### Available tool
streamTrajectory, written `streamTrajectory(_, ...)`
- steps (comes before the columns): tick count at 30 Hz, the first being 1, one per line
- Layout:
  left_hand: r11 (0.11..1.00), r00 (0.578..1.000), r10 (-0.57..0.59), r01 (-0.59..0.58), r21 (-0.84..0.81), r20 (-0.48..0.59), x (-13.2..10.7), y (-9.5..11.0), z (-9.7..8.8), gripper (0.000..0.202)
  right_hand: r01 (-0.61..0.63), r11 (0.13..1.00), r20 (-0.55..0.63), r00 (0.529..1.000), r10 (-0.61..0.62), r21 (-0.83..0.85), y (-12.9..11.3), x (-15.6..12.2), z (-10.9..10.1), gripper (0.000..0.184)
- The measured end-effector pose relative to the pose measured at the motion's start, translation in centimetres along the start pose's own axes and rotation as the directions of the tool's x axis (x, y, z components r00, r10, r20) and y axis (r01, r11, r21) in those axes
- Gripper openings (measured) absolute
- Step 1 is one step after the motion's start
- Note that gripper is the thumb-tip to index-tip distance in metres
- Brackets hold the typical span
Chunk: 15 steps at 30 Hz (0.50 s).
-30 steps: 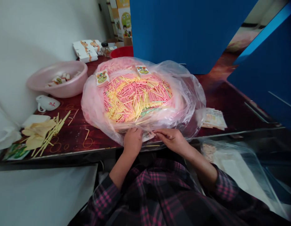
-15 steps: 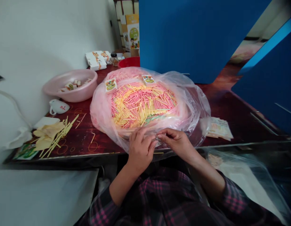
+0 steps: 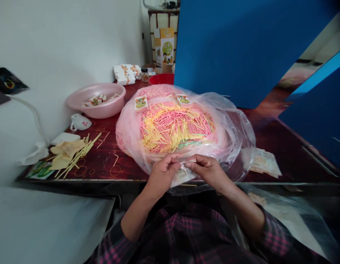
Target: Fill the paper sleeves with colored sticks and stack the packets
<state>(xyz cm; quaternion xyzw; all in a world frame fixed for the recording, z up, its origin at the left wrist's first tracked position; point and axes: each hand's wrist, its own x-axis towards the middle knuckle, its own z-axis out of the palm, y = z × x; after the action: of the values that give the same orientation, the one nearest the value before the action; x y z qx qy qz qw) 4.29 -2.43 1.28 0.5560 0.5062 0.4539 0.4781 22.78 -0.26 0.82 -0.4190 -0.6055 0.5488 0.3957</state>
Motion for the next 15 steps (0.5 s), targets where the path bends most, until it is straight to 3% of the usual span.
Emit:
streamTrajectory(3,1.0,0.999,-0.008,0.008,-0.01,-0.045,0.2,-0.1,0.0,0.023,0.047,0.993,-0.054,0.997,-0.053,-0.11,0.2,0.6,0.4,0.042)
streamTrajectory(6,1.0,1.0,0.011,-0.011,0.002,0.001,0.5,0.3,-0.1,0.022,0.113,0.969,-0.081,0.988,-0.133,-0.219,0.0,1.1,0.9,0.05)
streamTrajectory(10,0.987,0.994,0.11,-0.106,0.119,-0.025,1.0,0.8,-0.6,0.016,0.223,0.924,0.067,0.975,-0.213,-0.31,-1.1,2.6,0.0,0.052)
streamTrajectory(13,0.966,0.977,0.203,-0.188,0.179,-0.071,1.4,0.7,-1.2,0.02,0.326,0.806,0.035,0.934,-0.357,-0.494,-2.4,5.3,-2.9,0.035)
streamTrajectory(15,0.956,0.967,0.24,-0.218,0.197,-0.091,1.6,0.4,-1.5,0.021,0.384,0.624,0.077,0.885,-0.459,-0.68,-3.0,7.8,-5.3,0.025)
